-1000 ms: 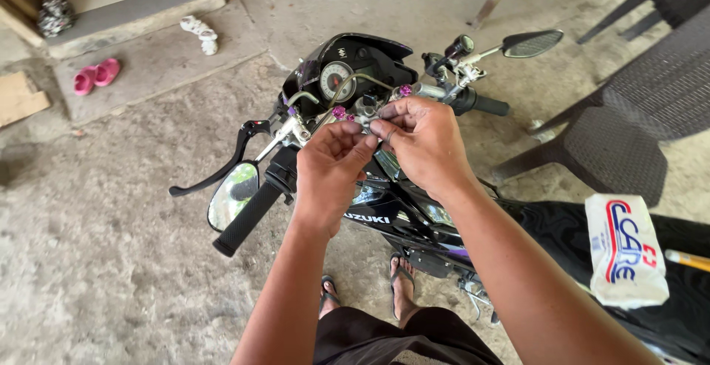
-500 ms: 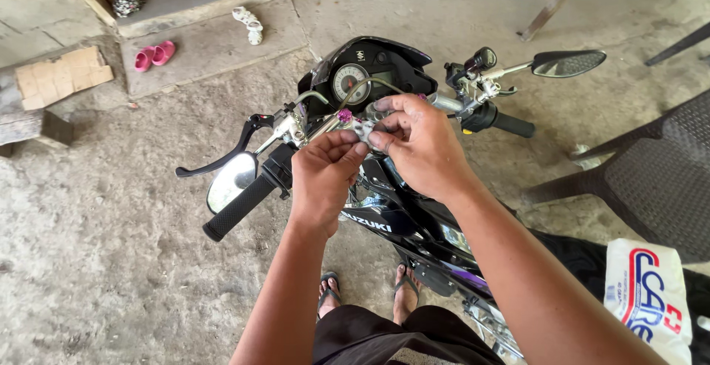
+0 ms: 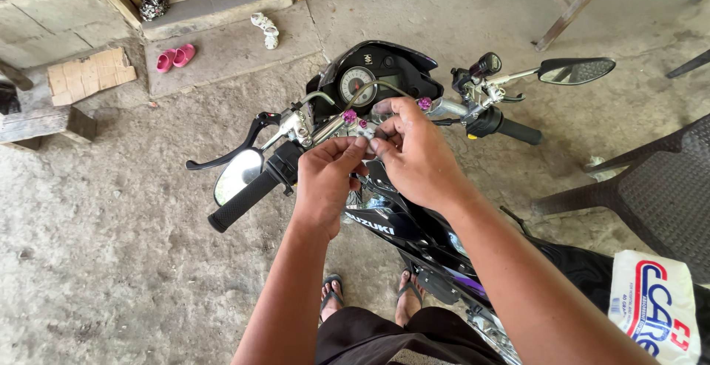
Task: The person uses a wrench to tighten bolts on the motorcycle handlebar area. They repeatedly loosen and retighten fasteners near the instrument cluster and handlebar stem, then wipe the area with a cloth. The motorcycle remains stationary throughout.
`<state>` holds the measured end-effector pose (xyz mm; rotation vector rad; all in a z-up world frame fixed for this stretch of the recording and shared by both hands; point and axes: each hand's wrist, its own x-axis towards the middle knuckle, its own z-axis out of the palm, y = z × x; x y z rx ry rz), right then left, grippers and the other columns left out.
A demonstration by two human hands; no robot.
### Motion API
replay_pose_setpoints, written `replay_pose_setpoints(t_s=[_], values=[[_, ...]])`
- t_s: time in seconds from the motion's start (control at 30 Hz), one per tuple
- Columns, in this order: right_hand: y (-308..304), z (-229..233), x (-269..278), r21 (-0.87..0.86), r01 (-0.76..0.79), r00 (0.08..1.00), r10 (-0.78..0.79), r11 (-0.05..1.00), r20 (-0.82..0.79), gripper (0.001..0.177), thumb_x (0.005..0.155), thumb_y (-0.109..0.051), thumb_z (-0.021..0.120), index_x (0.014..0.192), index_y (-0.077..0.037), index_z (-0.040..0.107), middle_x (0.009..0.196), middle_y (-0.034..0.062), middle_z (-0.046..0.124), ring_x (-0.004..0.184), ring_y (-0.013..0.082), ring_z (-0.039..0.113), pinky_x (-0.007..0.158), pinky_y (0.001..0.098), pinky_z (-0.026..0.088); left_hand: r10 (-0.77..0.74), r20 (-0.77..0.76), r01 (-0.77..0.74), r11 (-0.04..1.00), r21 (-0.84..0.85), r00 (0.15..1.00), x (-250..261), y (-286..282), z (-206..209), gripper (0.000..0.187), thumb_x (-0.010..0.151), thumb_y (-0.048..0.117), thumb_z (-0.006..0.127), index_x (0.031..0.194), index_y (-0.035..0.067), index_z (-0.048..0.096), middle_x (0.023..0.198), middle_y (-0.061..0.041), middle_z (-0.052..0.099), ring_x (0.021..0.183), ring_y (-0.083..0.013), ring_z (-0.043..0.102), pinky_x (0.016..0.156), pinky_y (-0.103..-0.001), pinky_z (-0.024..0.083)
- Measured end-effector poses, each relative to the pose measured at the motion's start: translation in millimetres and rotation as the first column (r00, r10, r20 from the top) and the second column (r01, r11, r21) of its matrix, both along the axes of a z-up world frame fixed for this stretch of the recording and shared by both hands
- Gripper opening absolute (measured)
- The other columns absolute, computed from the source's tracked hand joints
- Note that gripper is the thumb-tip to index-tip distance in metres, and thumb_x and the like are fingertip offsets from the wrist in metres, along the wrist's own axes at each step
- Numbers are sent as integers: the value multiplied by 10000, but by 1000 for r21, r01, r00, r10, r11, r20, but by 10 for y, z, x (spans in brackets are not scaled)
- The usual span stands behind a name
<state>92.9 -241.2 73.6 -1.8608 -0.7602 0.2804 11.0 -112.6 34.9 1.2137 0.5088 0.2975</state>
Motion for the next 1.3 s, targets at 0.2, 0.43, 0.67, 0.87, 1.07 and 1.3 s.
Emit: replay_pose_setpoints(t_s=[0.2, 0.43, 0.67, 0.87, 1.07, 1.3], values=[[70, -51, -6, 162, 31, 953, 20, 986, -304, 376, 915, 7, 638, 1269, 5, 511, 962, 92, 714, 858, 132, 690, 734, 279, 554, 43, 32, -39, 992, -122, 999, -41, 15, -49, 185, 959, 183, 679, 948, 8, 735, 833, -35, 737, 659, -78, 583, 564, -243, 433], [120, 19, -49, -60, 53, 998, -54, 997, -14, 201, 940, -182, 720, 971, 17, 717, 822, 21, 746, 742, 86, 719, 654, 232, 559, 91, -11, -91, 996, 25, 996, -44, 20, -22, 165, 959, 163, 676, 938, 12, 739, 810, -25, 731, 640, -77, 556, 564, -244, 428], [214, -234, 48, 161, 153, 866, -54, 975, -496, 156, 969, -131, 673, 924, 10, 723, 769, 39, 700, 627, 87, 599, 570, 255, 504, 71, 50, -52, 950, -309, 996, -30, 84, -119, 127, 987, 161, 640, 950, 48, 685, 807, -29, 691, 667, -98, 571, 581, -260, 440], [234, -268, 56, 196, 157, 767, 6, 968, -642, 179, 1007, -166, 634, 917, -26, 699, 788, 24, 678, 662, 83, 582, 608, 253, 493, 1, 204, 109, 842, -528, 979, -16, 84, -256, 146, 1049, 202, 563, 994, 86, 631, 854, 9, 641, 719, -105, 546, 622, -273, 432], [197, -92, -17, 214, 13, 983, 27, 977, -180, 151, 950, -77, 622, 1101, -60, 624, 1010, 35, 695, 861, 95, 671, 750, 272, 580, -92, 119, 127, 933, -336, 989, -41, 126, -175, 215, 1055, 252, 533, 1024, 76, 652, 869, 8, 630, 761, -104, 559, 646, -288, 462], [76, -45, 11, -17, -122, 978, 123, 992, 170, 238, 985, -99, 614, 1198, -48, 707, 1076, 82, 755, 890, 132, 731, 750, 288, 587, -130, 77, 145, 959, -242, 989, -84, 183, -67, 237, 1046, 268, 552, 1036, 56, 659, 873, 7, 628, 798, -103, 580, 660, -287, 479]])
